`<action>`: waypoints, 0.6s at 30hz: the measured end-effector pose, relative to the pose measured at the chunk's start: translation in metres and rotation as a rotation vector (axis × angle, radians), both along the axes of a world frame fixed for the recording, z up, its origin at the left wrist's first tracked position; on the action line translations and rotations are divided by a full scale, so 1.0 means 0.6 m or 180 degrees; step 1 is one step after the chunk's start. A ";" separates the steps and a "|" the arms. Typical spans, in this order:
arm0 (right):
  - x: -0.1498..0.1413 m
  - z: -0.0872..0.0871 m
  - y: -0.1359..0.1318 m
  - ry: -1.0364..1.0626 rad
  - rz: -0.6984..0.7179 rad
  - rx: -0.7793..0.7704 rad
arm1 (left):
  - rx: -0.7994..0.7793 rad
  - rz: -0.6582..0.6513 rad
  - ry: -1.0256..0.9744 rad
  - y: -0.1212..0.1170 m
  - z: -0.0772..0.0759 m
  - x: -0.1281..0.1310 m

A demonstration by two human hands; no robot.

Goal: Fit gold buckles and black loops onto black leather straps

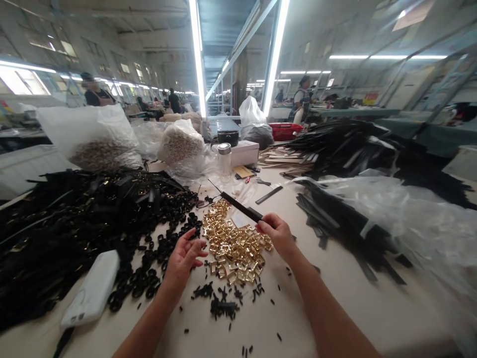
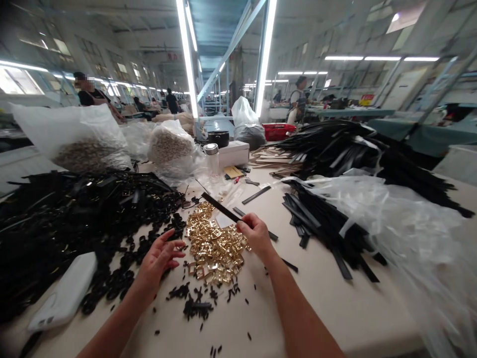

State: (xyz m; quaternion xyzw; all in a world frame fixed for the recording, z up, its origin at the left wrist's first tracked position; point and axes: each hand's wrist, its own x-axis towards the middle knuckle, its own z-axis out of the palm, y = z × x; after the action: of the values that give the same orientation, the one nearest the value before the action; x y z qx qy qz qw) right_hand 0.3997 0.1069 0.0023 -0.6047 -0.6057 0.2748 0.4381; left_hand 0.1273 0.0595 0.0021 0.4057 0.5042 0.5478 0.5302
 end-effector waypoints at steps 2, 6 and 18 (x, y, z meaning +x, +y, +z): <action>-0.024 0.004 -0.015 0.1084 0.0666 -0.0390 | -0.0004 0.0120 -0.0065 0.003 0.005 -0.006; -0.062 0.001 -0.038 0.2086 0.1579 -0.1230 | 0.0040 0.0193 -0.0232 0.009 0.009 -0.017; -0.065 -0.007 -0.038 0.2697 0.1418 -0.1346 | -0.0144 0.0078 0.0217 0.006 0.006 -0.029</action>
State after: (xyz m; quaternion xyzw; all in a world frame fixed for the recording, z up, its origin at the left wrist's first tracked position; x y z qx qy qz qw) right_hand 0.3606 0.0842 -0.0019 -0.3722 -0.4206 0.6982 0.4440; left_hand 0.1099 0.0631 0.0058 0.4059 0.5391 0.5286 0.5150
